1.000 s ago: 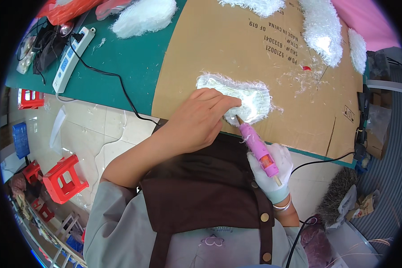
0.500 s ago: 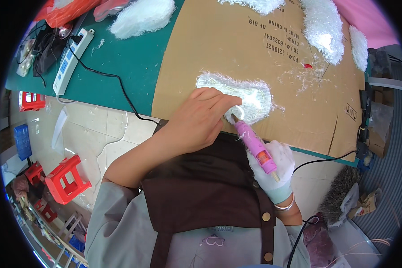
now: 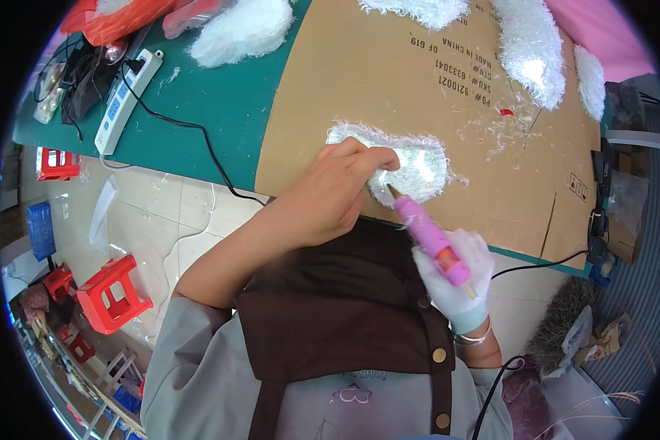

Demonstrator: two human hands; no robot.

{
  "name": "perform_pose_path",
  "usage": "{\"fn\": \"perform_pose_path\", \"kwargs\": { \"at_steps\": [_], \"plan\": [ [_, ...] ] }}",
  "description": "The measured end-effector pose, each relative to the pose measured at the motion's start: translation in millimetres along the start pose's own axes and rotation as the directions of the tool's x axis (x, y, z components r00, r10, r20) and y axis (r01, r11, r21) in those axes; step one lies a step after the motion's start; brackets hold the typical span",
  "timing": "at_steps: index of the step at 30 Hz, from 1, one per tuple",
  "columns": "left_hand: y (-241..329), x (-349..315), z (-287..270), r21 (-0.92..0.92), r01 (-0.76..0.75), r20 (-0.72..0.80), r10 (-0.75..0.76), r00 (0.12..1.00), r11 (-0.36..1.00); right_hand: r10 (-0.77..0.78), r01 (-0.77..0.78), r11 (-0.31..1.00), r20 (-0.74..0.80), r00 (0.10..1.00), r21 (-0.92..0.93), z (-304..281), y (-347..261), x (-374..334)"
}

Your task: The person assembles craft items by applying hot glue to white faux fur patches with a glue gun and pressing the pieces together by hand.

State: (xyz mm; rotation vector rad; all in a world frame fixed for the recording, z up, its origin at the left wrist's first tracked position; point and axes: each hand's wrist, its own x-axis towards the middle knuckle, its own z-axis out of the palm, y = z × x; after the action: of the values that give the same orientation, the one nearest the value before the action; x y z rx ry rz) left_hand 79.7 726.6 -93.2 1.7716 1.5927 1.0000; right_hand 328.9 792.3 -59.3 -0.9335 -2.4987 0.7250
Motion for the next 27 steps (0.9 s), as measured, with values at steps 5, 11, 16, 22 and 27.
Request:
{"fn": "perform_pose_path", "kwargs": {
  "at_steps": [5, 11, 16, 22, 27],
  "plan": [
    [0.7, 2.0, -2.0, -0.056, 0.017, 0.006, -0.017, 1.0, 0.998, -0.111, 0.113, 0.993, 0.046, 0.993, -0.041, 13.2, -1.2, 13.1],
    [-1.2, 2.1, 0.1, -0.019, 0.012, -0.015, -0.012, 1.0, 1.0, -0.14, 0.143, 0.986, 0.049, 0.989, -0.081, 22.4, 0.8, 18.4],
    [-1.5, 1.9, -0.2, -0.013, 0.007, -0.006, -0.007, 1.0, 1.0, -0.112, 0.115, 0.989, 0.04, 0.993, -0.096, 20.5, 1.9, 16.8],
    [-0.1, 1.9, -1.6, -0.046, 0.04, 0.02, -0.039, 0.999, 0.998, -0.065, 0.065, 0.992, 0.011, 0.998, -0.109, 17.4, 6.8, 9.2],
    [-3.2, 3.0, 1.8, -0.022, 0.016, 0.003, -0.016, 1.0, 1.0, -0.046, 0.046, 0.994, 0.004, 0.999, -0.096, 8.6, 5.1, 3.6]
  ]
}}
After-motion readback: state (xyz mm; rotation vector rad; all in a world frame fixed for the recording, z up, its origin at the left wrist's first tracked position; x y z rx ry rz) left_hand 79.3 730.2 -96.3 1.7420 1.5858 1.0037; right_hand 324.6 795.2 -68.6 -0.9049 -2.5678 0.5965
